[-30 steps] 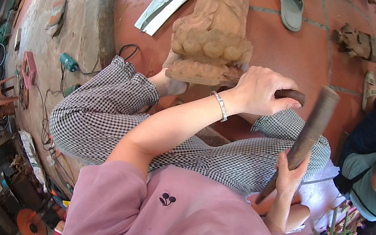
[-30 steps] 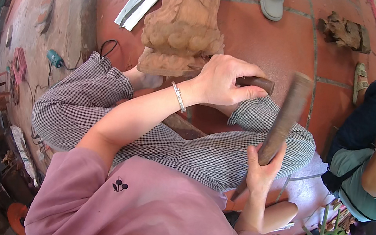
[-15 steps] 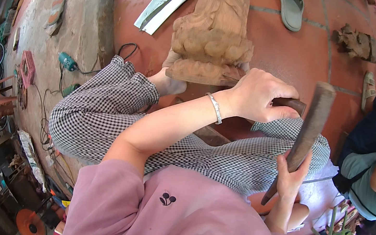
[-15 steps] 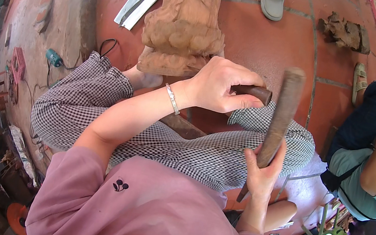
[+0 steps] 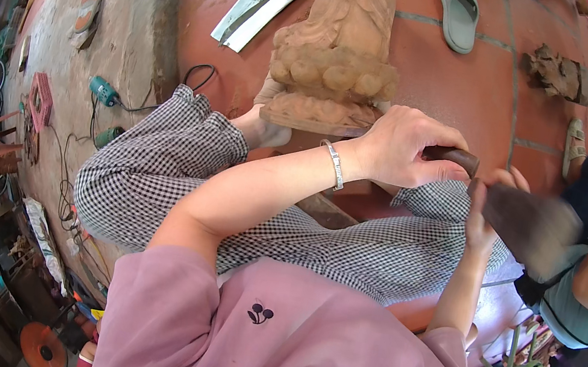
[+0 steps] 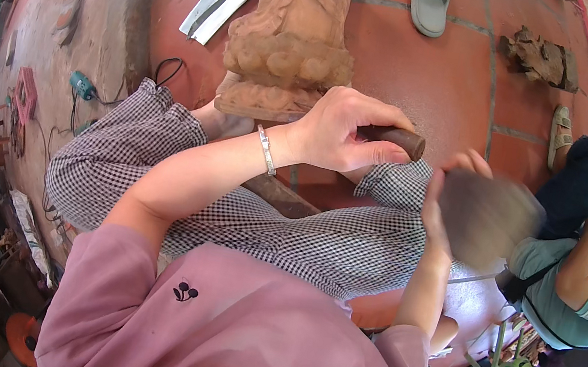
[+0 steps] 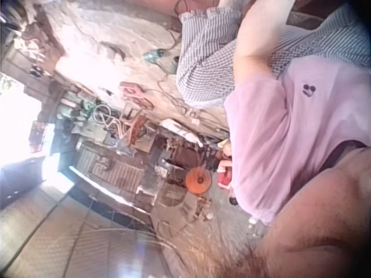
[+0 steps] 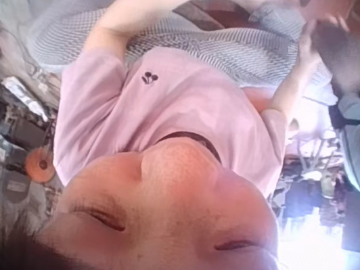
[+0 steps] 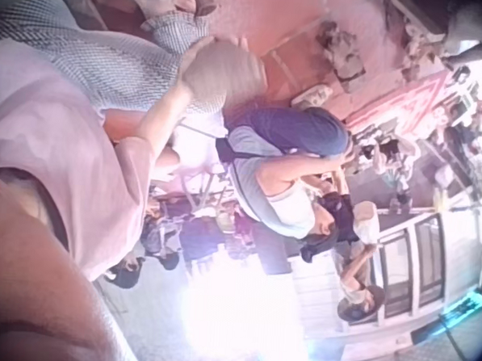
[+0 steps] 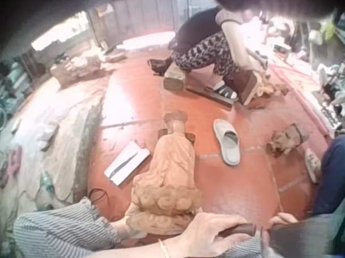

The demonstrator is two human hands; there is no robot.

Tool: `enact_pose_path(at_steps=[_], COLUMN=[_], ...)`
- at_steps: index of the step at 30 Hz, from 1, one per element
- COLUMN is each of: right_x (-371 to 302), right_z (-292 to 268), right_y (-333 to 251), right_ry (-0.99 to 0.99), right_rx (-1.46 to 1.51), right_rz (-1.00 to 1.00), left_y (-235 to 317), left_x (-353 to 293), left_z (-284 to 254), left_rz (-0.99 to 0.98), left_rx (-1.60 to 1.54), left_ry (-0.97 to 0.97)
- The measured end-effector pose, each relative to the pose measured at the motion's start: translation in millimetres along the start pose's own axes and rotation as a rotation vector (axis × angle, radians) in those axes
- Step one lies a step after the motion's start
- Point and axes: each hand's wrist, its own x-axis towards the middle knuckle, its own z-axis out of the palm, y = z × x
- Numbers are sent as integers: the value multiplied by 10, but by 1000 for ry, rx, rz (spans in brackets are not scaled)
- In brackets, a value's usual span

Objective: The person is carving a wooden object using a chisel and mallet. They are seated on the floor, holding the chisel in one hand and the mallet in the other, repeatedly striking the chisel to shape the wood.

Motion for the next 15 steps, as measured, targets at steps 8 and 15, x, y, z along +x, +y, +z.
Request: enact_pose_path(at_steps=[8, 15], right_x=[-14, -80], right_z=[242, 300], right_y=[284, 297], right_ry=[-110, -84], right_rx=[-97, 163], right_rz=[-211, -102], left_y=[3, 10], left_x=[-48, -82], left_z=[-74, -102], left_rz=[21, 36], left_rx=[-38, -94], left_ry=[-45, -86])
